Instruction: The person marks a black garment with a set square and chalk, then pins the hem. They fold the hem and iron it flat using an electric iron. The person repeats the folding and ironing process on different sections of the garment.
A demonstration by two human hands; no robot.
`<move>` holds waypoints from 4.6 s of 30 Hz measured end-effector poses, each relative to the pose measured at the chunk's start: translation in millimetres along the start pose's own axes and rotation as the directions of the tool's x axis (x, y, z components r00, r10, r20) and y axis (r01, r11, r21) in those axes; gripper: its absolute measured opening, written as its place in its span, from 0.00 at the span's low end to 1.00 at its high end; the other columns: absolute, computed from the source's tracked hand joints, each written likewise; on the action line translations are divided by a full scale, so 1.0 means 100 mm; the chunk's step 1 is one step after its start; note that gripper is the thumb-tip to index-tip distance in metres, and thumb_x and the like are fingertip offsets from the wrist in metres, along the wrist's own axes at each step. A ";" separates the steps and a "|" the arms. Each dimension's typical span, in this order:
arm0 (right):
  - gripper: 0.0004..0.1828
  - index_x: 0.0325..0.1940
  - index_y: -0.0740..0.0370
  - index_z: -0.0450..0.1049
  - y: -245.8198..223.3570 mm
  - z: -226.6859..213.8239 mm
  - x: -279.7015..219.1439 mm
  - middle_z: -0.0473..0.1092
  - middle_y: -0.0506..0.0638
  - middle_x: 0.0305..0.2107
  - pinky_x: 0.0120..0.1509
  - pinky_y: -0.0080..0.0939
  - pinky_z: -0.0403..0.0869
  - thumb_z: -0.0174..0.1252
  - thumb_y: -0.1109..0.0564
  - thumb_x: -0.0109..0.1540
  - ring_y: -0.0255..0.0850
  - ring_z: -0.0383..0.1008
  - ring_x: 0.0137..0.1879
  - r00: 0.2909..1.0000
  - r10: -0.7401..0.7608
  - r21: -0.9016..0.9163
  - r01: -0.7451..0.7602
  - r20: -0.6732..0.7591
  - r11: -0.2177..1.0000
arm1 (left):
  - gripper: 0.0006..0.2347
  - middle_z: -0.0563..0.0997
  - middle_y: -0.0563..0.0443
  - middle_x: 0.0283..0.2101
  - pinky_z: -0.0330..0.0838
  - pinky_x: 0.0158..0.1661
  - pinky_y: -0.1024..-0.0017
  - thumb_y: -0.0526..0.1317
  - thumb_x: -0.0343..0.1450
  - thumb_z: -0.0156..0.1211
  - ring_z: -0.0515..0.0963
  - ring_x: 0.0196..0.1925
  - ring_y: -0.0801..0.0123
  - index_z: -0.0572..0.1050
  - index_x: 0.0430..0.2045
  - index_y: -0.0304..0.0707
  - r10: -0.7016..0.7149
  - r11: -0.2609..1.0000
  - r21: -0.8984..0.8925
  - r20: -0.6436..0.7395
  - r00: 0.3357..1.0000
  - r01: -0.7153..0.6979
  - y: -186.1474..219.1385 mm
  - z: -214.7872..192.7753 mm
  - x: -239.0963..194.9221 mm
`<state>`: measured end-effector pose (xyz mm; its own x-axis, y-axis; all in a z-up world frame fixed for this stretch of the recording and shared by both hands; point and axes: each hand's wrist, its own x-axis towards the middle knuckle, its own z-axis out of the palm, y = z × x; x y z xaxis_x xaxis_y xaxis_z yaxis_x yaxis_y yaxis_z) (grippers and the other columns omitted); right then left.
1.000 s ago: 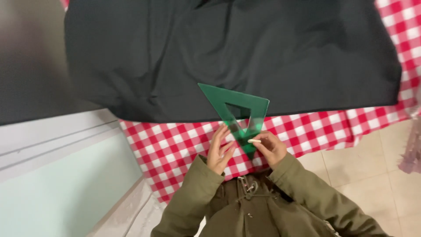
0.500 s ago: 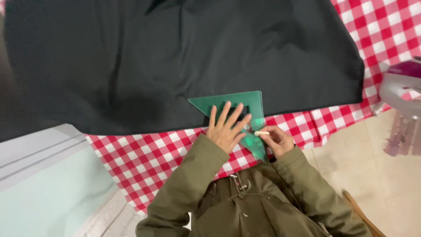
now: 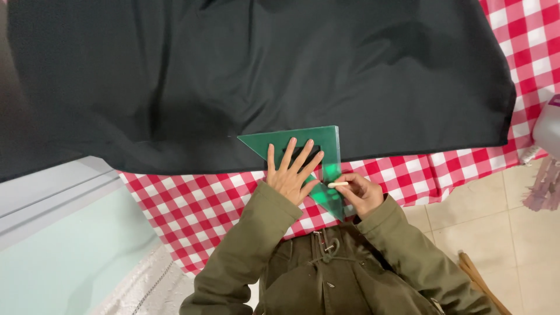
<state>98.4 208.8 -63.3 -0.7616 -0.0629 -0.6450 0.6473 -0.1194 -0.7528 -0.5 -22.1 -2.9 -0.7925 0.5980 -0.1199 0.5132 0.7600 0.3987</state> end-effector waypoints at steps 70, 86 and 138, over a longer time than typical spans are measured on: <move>0.14 0.42 0.56 0.75 -0.18 -0.09 -0.27 0.73 0.55 0.59 0.60 0.47 0.72 0.70 0.64 0.55 0.51 0.75 0.61 0.724 -0.627 -0.656 0.625 0.286 0.423 | 0.30 0.53 0.57 0.79 0.41 0.69 0.26 0.53 0.73 0.64 0.49 0.80 0.50 0.61 0.73 0.64 -0.046 0.994 0.104 0.051 0.998 0.040 -0.07 0.20 0.03; 0.15 0.43 0.55 0.75 -0.09 -0.09 -0.26 0.72 0.54 0.60 0.61 0.48 0.73 0.69 0.64 0.55 0.52 0.74 0.61 0.720 -0.636 -0.635 0.634 0.277 0.442 | 0.28 0.55 0.57 0.78 0.41 0.70 0.27 0.53 0.75 0.60 0.51 0.80 0.51 0.62 0.72 0.62 -0.068 0.993 0.096 0.036 0.997 0.064 -0.04 0.15 0.06; 0.12 0.49 0.66 0.78 -1.52 -0.01 0.78 0.74 0.54 0.44 0.51 0.41 0.78 0.64 0.72 0.63 0.47 0.78 0.48 0.670 -0.712 -0.784 0.549 0.208 0.288 | 0.27 0.54 0.58 0.78 0.43 0.70 0.28 0.55 0.76 0.59 0.51 0.80 0.51 0.61 0.73 0.63 -0.037 0.993 0.113 0.027 0.999 0.034 -0.07 0.15 0.05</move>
<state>-59.4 223.2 0.2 -0.9778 -0.1632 0.1315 -0.2089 0.7083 -0.6742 -2.9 -20.4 -20.1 -0.8020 0.5759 -0.1587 0.5199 0.8038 0.2894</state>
